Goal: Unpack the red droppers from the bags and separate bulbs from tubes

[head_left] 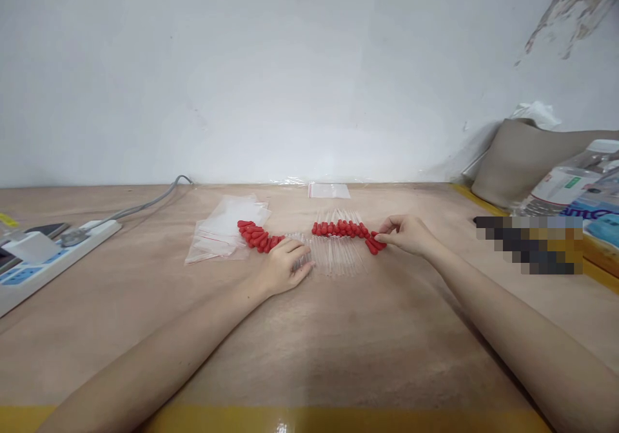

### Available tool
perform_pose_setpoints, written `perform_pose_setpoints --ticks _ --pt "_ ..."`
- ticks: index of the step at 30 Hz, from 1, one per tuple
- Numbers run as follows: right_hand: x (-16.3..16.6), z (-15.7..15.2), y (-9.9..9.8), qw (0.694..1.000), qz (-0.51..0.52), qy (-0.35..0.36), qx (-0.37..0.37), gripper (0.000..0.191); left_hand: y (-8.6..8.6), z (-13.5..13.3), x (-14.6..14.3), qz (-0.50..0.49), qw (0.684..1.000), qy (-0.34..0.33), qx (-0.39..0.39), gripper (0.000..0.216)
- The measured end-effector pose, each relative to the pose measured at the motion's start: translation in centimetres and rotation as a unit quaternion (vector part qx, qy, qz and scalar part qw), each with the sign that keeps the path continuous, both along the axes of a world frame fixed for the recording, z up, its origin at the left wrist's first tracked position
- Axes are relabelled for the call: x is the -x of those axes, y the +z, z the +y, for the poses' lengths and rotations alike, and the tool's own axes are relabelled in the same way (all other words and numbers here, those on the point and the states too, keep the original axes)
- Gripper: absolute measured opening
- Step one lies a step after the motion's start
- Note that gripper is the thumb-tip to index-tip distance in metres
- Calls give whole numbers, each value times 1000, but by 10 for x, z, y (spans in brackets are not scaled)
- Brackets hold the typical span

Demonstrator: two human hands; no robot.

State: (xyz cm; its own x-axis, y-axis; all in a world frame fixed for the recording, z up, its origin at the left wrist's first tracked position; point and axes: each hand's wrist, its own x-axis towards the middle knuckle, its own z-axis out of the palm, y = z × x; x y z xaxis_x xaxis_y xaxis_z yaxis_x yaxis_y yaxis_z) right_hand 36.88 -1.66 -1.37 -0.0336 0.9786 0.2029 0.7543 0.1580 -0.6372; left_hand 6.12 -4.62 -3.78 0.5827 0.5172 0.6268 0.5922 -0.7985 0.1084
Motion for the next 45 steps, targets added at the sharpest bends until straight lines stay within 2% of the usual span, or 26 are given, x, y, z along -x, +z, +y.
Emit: perform_pose_setpoints --ticks 5,10,13,17,21,26,31,34,38,43,45 --pt "-1 -1 2 999 -32 6 24 23 6 -5 3 27 999 -1 25 36" --pt "4 -1 1 998 -19 -45 -29 26 12 -7 9 100 994 -3 51 47" --pt "13 -2 2 997 -46 -46 -31 27 11 -5 12 121 990 -3 78 47" --pt "26 0 3 986 -149 -53 -47 29 8 -4 12 109 989 0 102 42" --pt "32 3 1 979 -190 -69 -36 23 8 -5 12 93 990 0 106 41" --pt "36 3 -2 984 -144 -97 -44 20 9 -6 11 88 993 8 81 39" --pt "38 0 -1 984 -28 -129 -123 24 8 -7 10 70 997 35 2 36" --pt "44 -5 -3 979 36 -77 -184 22 11 -6 6 44 994 78 -65 32" --pt "62 -19 -7 971 65 67 -222 19 19 -2 -2 13 977 136 -161 33" --pt "76 -31 -10 952 133 195 -196 19 23 0 -4 42 972 114 -201 23" --pt "76 -34 -9 951 117 222 -183 19 21 -2 -3 42 970 104 -215 17"
